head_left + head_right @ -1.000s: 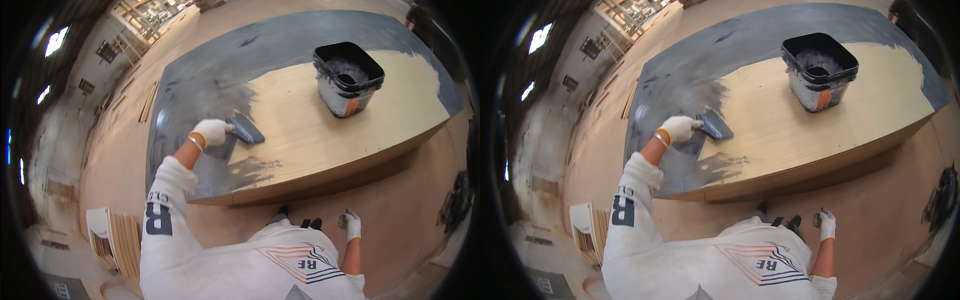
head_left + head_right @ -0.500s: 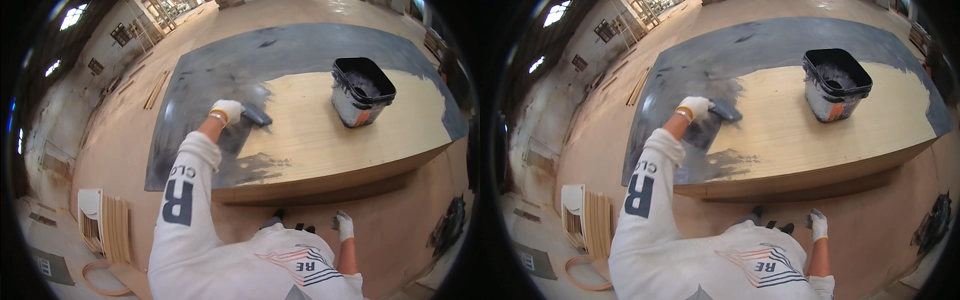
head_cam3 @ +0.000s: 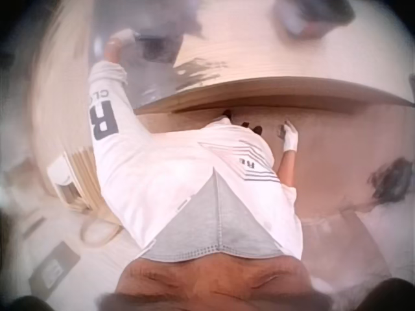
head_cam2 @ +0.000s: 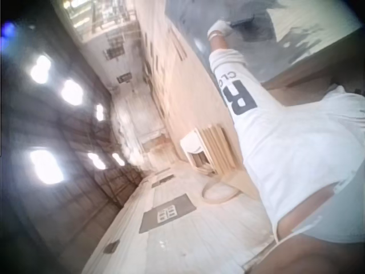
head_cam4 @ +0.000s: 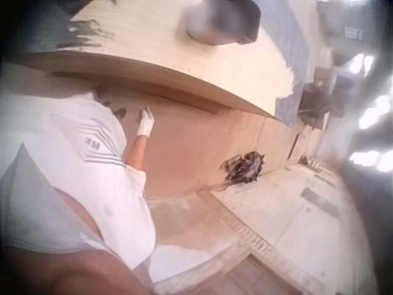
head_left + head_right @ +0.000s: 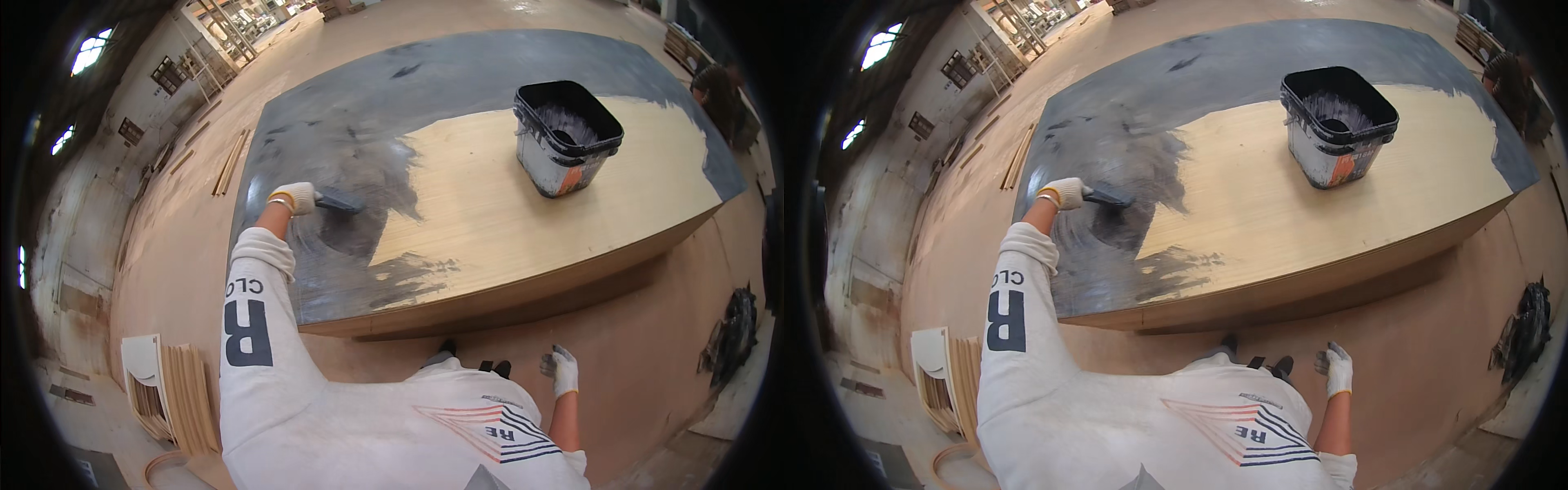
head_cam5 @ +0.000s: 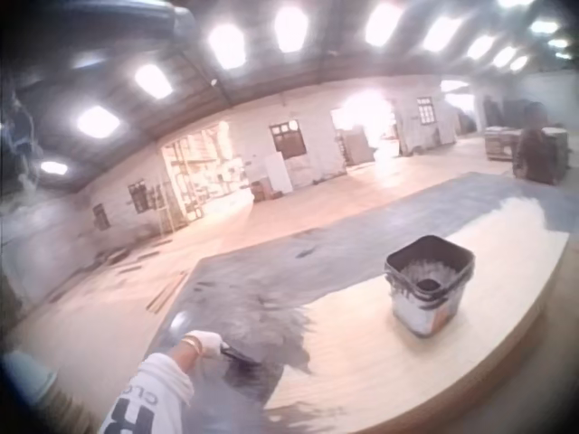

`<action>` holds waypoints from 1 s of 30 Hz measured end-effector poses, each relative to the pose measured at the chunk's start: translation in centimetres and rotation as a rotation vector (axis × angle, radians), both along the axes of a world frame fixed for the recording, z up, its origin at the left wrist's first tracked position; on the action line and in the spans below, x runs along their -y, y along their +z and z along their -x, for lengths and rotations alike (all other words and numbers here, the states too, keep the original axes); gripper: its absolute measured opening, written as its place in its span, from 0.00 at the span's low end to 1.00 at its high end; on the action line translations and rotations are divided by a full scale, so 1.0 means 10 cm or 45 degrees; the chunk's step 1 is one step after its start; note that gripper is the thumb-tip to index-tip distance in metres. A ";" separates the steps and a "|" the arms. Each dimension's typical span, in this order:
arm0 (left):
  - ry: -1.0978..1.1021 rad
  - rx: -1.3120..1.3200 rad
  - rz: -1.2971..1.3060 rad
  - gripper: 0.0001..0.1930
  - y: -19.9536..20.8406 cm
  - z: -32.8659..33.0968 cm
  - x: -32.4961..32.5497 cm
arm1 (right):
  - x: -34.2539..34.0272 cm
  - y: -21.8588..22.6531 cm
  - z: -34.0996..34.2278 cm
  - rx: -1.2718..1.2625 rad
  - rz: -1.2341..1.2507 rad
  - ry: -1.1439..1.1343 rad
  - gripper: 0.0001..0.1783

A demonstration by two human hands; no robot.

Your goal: The person applies dark gray paint to a large curved wooden tabletop using a wide brush. They repeatedly dip the brush into a paint bucket and spread the paint across the surface in broad strokes, gradually covering more of the tabletop.

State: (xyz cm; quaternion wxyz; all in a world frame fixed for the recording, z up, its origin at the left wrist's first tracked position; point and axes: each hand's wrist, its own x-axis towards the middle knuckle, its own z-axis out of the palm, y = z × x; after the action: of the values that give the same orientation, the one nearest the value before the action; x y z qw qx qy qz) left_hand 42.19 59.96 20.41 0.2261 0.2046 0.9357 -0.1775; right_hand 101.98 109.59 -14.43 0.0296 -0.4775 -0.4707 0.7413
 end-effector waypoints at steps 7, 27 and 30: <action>-0.052 0.142 -0.002 0.21 0.18 -0.65 -0.24 | 0.14 0.01 -0.20 0.081 0.045 -0.156 0.24; 0.200 -0.114 0.046 0.27 0.13 -1.21 0.47 | -0.21 -0.02 -0.23 0.001 0.046 -0.118 0.28; 0.080 -0.109 -0.007 0.27 0.08 -1.28 0.39 | -0.36 -0.09 -0.34 0.017 0.032 -0.101 0.28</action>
State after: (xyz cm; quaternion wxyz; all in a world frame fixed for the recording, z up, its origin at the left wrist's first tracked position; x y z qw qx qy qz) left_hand 54.99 56.06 21.25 0.1909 0.1679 0.9510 -0.1762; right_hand 105.39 113.15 -15.28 0.0498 -0.5011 -0.4422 0.7422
